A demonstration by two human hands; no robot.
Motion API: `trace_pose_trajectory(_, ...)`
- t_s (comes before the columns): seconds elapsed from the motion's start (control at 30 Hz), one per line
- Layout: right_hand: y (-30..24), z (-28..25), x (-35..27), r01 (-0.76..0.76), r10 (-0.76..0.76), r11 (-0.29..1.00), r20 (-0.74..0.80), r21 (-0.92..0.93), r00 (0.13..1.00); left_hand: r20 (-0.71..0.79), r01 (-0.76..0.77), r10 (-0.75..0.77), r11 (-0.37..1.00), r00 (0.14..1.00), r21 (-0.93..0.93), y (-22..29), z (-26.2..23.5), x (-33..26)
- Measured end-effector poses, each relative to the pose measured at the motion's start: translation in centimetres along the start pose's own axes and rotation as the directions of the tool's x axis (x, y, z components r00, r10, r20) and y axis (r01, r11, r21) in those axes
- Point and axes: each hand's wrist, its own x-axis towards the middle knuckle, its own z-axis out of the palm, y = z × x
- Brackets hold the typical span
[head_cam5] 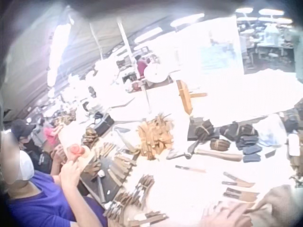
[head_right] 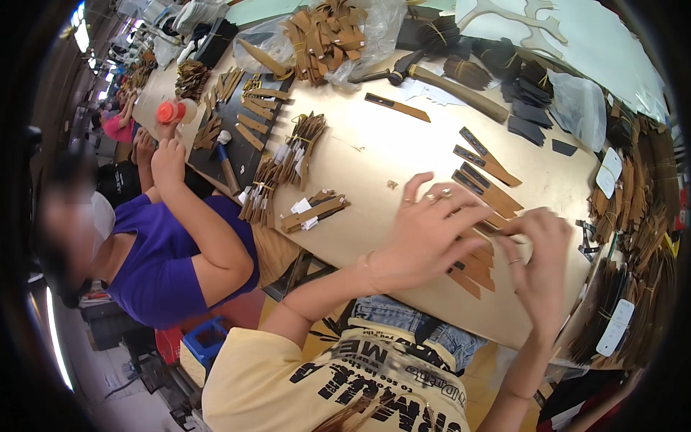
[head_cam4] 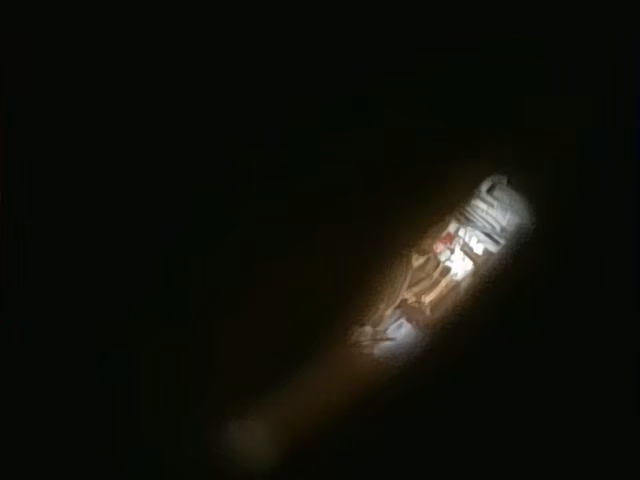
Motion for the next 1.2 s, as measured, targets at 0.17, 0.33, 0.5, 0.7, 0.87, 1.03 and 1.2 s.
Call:
trace_pose_trajectory(0.17, -4.1, 3.1, 1.5, 0.096, -0.118, 0.983, 0.139, 0.157, 0.983, 0.148, 0.229, -0.22, 0.972, 0.964, -0.044, -2.6, -4.3, -3.8)
trace_pose_trajectory(0.33, -5.2, 4.7, 2.1, 0.082, -0.099, 0.972, 0.065, 0.22, 0.993, 0.003, 0.473, -0.483, 0.858, 0.875, 0.203, -5.4, -9.4, -7.7)
trace_pose_trajectory(0.5, -1.0, 3.1, 0.2, -0.036, 0.031, 0.986, 0.029, 0.165, 0.999, -0.242, 0.478, -0.425, 0.637, 0.872, 0.605, -10.2, -11.4, -7.9)
trace_pose_trajectory(0.7, 3.3, -0.3, -6.3, -0.412, 0.427, 0.897, -0.079, 0.157, 0.901, 0.06, -0.073, 0.044, 0.749, 0.997, 0.659, -17.9, -6.2, 1.9)
trace_pose_trajectory(0.87, 5.3, -3.3, -10.7, -0.578, 0.582, 0.811, -0.217, 0.088, 0.784, 0.26, -0.225, 0.063, 0.717, 0.964, 0.66, -21.2, -3.0, 5.8)
trace_pose_trajectory(1.03, 10.0, -4.3, -7.1, -0.346, 0.31, 0.932, -0.262, -0.104, 0.914, 0.151, -0.14, 0.066, 0.818, 0.986, 0.558, -20.4, -3.8, 5.8)
trace_pose_trajectory(1.2, 12.3, -2.2, -1.5, -0.25, 0.243, 0.968, -0.124, -0.038, 0.962, 0.069, 0.312, -0.304, 0.938, 0.95, -0.149, -14.7, -4.8, 4.2)
